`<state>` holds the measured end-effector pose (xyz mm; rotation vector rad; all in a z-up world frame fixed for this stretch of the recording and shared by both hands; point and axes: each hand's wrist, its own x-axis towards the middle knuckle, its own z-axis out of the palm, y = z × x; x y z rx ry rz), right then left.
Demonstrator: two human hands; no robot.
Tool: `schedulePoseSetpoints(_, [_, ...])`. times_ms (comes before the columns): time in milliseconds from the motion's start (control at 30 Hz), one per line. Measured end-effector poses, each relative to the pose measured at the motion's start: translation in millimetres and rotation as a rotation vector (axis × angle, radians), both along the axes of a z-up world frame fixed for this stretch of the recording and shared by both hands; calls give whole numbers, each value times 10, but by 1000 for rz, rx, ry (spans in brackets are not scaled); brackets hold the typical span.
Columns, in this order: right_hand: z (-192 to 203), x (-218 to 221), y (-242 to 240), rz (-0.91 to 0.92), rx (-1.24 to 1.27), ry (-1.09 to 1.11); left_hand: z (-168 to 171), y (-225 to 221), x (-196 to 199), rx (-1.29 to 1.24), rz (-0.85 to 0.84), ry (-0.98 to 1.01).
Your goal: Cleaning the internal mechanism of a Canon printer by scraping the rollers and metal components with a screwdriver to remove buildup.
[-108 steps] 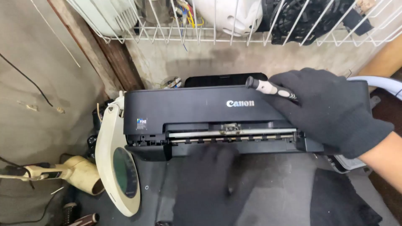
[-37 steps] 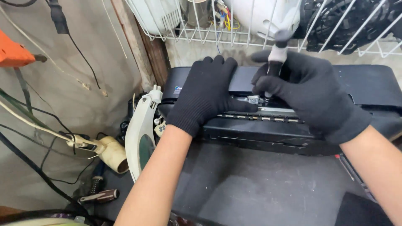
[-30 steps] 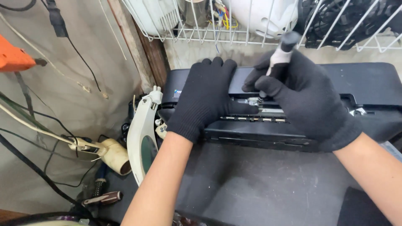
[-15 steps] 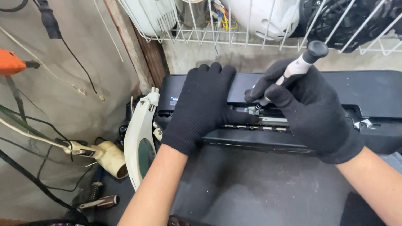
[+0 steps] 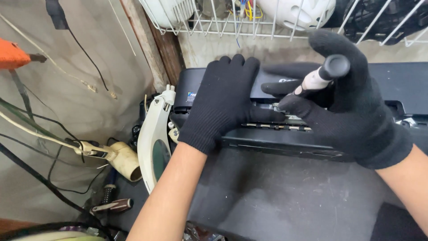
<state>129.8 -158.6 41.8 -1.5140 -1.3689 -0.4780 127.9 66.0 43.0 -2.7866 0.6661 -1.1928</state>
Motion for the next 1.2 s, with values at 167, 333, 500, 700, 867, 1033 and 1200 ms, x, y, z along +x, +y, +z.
schedulePoseSetpoints(167, [-48, -17, -21, -15, -82, -304, 20, -8, 18, -18, -2, 38])
schedulePoseSetpoints(333, [99, -194, 126, -200, -73, -239, 19, -8, 18, -45, -4, 49])
schedulePoseSetpoints(500, [71, -228, 257, 119, 85, 272, -9, 14, 41, -14, 0, 50])
schedulePoseSetpoints(700, [-3, -131, 331, 7, 69, 217, 12, -6, 10, -33, 23, 49])
schedulePoseSetpoints(867, [-44, -174, 474, -266, 130, 160, -34, -11, 38, -12, 33, 49])
schedulePoseSetpoints(1033, [151, -149, 586, -54, 322, 454, -24, -12, 41, 25, 26, -8])
schedulePoseSetpoints(1200, [216, -171, 502, 109, 157, 536, -41, 0, 2, -6, 38, 32])
